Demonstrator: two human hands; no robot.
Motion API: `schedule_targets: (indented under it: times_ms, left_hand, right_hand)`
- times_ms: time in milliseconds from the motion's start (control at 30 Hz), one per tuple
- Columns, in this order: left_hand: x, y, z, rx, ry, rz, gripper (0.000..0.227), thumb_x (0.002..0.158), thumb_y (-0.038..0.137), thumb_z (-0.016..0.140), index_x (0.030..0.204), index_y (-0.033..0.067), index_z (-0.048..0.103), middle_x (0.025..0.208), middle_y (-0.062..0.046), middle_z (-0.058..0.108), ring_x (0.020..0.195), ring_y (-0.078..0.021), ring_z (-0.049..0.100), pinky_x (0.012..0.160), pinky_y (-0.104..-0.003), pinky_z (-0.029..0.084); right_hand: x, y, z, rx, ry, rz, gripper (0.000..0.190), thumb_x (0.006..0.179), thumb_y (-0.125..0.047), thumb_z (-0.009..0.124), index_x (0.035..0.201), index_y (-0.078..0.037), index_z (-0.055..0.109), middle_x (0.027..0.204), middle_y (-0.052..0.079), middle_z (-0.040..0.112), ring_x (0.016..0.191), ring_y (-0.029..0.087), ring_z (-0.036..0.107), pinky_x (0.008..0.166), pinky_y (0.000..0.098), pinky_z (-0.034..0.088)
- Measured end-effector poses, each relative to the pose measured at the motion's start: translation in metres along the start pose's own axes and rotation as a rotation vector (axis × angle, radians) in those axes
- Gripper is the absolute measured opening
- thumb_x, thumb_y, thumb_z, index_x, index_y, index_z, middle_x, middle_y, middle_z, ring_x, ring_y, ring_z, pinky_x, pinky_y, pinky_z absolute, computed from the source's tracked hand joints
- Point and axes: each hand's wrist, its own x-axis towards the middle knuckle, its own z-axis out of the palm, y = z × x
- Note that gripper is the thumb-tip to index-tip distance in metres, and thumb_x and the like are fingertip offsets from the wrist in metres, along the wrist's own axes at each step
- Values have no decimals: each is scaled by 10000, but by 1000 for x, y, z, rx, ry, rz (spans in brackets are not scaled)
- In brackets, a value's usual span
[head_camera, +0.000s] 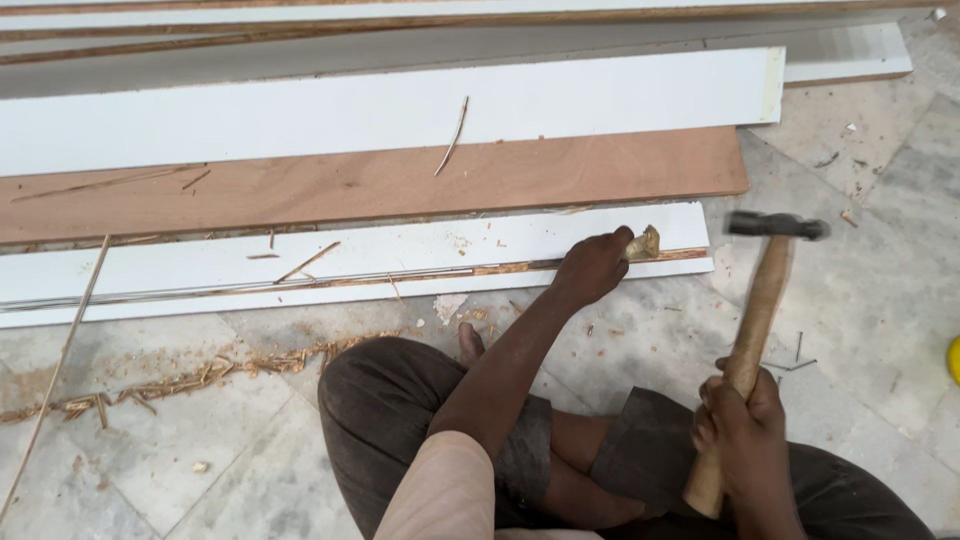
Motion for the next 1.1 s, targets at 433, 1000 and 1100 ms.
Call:
schedule_targets:
  times_ms: [433,1000,1100]
  left_hand:
    - [-26,-19,-11,0,95,57,310,880,130,651,1147,75,504,869,-175,681,849,-394,679,746,-529,515]
    - [-38,-11,-15,56,43,21,334,869,128,660,1167,67,522,899,-182,690,906,-390,676,805,-530,509]
    - [-35,-20,-7,44,59,3,257,913,128,646,1136,67,534,930,-178,701,934,-383,693,836,-521,526]
  right_hand:
    - [-8,13,15,-12,-66,4,310,952,-89,518,1247,-15,461,717,96,523,470,167,474,409,344,437]
    - [-11,4,-1,41,-78,13,314,941,-107,535,1240,-14,506,778,65,515,509,137,454,423,315,392]
    - [-20,15,13,45,-18,-61,309,947,-129,526,1232,-24,464,758,73,547,486,142,490,416,312,434]
